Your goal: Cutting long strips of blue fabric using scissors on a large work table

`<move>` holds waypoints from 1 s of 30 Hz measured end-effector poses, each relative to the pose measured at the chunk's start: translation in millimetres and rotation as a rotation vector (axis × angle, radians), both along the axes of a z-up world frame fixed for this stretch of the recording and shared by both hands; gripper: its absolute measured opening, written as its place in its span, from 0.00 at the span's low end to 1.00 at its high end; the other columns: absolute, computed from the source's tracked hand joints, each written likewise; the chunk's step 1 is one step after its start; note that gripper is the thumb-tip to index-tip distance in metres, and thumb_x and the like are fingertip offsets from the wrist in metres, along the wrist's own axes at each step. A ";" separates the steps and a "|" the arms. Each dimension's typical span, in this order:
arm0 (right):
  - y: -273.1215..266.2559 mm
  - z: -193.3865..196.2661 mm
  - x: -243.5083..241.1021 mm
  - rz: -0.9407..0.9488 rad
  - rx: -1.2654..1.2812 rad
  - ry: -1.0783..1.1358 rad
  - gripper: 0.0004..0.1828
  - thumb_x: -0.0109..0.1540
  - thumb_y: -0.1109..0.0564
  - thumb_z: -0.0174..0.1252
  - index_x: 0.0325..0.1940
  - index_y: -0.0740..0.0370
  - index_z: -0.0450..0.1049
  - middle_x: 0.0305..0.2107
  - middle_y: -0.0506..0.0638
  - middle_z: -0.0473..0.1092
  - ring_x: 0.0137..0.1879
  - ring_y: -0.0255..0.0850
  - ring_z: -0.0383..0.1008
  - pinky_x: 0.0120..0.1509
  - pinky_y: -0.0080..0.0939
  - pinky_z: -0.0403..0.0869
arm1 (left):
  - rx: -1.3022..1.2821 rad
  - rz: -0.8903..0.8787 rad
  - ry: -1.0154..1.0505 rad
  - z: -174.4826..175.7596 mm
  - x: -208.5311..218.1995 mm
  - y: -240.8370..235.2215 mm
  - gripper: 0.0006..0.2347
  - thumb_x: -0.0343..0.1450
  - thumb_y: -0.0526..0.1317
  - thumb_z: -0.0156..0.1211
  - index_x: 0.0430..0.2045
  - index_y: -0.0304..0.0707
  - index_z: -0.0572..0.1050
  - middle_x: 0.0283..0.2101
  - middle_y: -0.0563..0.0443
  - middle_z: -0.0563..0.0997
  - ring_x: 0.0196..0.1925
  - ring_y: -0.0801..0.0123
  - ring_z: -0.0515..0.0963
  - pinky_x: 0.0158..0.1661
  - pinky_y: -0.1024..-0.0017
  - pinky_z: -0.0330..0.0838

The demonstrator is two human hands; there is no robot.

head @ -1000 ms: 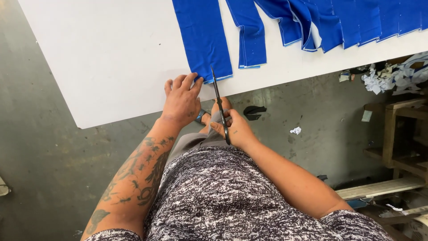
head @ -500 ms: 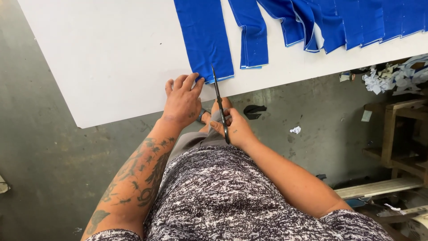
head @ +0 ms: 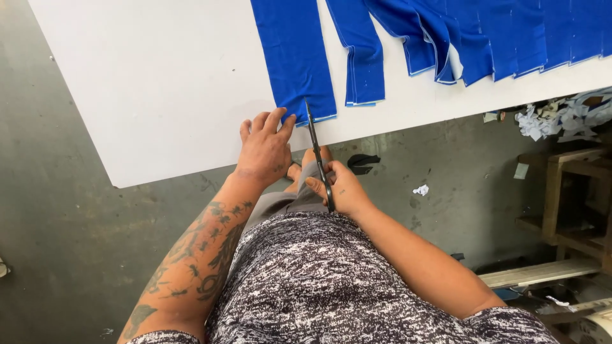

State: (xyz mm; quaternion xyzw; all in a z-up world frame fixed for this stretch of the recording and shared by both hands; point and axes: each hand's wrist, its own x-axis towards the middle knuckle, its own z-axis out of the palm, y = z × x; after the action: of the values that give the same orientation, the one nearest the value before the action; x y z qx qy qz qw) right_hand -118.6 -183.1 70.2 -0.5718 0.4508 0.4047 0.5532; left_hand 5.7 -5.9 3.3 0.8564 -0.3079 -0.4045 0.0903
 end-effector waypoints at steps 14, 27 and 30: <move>1.0 8.4 35.3 0.057 -0.011 -0.077 0.34 0.62 0.35 0.72 0.54 0.67 0.72 0.17 0.46 0.70 0.23 0.38 0.78 0.35 0.33 0.73 | 0.087 -0.051 0.056 23.3 2.6 -2.9 0.25 0.76 0.39 0.51 0.72 0.58 0.65 0.73 0.53 0.59 0.74 0.53 0.57 0.66 0.39 0.53; -3.9 -25.6 39.1 0.062 -0.012 -0.102 0.36 0.63 0.33 0.71 0.54 0.67 0.72 0.19 0.48 0.71 0.23 0.39 0.79 0.37 0.33 0.73 | 0.064 -0.026 0.012 24.3 -12.6 3.0 0.26 0.75 0.40 0.53 0.72 0.57 0.65 0.73 0.53 0.59 0.74 0.53 0.57 0.66 0.38 0.52; 1.2 -12.5 42.1 0.051 -0.016 -0.108 0.35 0.62 0.36 0.73 0.53 0.68 0.72 0.18 0.48 0.70 0.23 0.39 0.78 0.36 0.33 0.73 | 0.032 -0.021 -0.004 19.6 -19.6 6.5 0.26 0.74 0.40 0.55 0.71 0.55 0.65 0.74 0.53 0.57 0.73 0.51 0.57 0.65 0.37 0.53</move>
State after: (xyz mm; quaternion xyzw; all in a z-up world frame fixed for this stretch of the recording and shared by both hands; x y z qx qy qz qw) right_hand -76.5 -181.8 57.7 -0.6087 0.4088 0.3834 0.5616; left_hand -13.9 0.6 22.9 0.8551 -0.3108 -0.4087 0.0719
